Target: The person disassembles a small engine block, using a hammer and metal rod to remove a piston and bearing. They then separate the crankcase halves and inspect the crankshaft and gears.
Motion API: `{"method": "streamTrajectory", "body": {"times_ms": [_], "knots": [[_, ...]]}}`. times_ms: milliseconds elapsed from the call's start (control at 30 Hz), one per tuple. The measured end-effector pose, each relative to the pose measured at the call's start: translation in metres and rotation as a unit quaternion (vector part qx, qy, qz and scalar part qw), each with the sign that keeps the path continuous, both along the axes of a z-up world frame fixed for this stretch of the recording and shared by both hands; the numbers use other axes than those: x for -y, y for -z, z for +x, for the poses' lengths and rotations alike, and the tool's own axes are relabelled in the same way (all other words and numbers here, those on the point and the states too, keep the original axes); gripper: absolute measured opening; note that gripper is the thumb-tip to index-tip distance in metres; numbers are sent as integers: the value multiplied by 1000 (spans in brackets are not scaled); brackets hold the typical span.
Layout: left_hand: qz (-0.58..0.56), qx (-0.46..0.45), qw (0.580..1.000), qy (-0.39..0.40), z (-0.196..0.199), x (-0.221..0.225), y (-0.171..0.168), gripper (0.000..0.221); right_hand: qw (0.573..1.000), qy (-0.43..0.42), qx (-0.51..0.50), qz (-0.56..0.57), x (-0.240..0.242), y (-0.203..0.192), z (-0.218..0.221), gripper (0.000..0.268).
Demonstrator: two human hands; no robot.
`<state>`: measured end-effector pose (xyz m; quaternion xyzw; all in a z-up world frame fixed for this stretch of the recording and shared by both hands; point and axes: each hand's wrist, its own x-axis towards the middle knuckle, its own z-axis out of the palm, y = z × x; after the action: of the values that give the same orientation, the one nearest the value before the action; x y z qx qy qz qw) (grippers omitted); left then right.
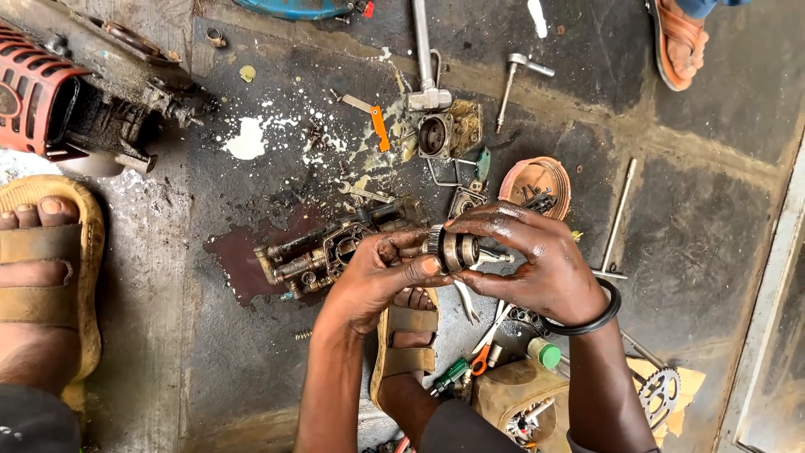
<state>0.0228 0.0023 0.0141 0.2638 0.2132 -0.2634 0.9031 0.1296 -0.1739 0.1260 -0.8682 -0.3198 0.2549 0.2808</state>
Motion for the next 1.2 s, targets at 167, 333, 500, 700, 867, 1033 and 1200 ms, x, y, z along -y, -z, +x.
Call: {"method": "streamTrajectory", "body": {"times_ms": [167,333,500,700,867,1033,1200], "knots": [[-11,-15,1000,3,-3,2,3,68,1000,-13,-8,20,2,-1,0,51],[-11,-23,1000,8,-4,6,11,69,1000,-13,15,-1,2,3,-3,51],[-7,-20,1000,13,-3,6,10,69,1000,-13,22,-15,6,7,-6,52],[-25,-18,1000,1,-4,7,12,67,998,-8,60,-26,3,7,-9,53],[-16,-6,1000,5,-3,7,11,64,998,-26,50,-23,5,8,-8,56],[-19,-24,999,9,-3,9,12,63,998,-6,53,-26,3,4,-11,54],[-21,-21,999,13,-1,9,7,63,999,-1,47,-11,7,4,-8,54]]}}
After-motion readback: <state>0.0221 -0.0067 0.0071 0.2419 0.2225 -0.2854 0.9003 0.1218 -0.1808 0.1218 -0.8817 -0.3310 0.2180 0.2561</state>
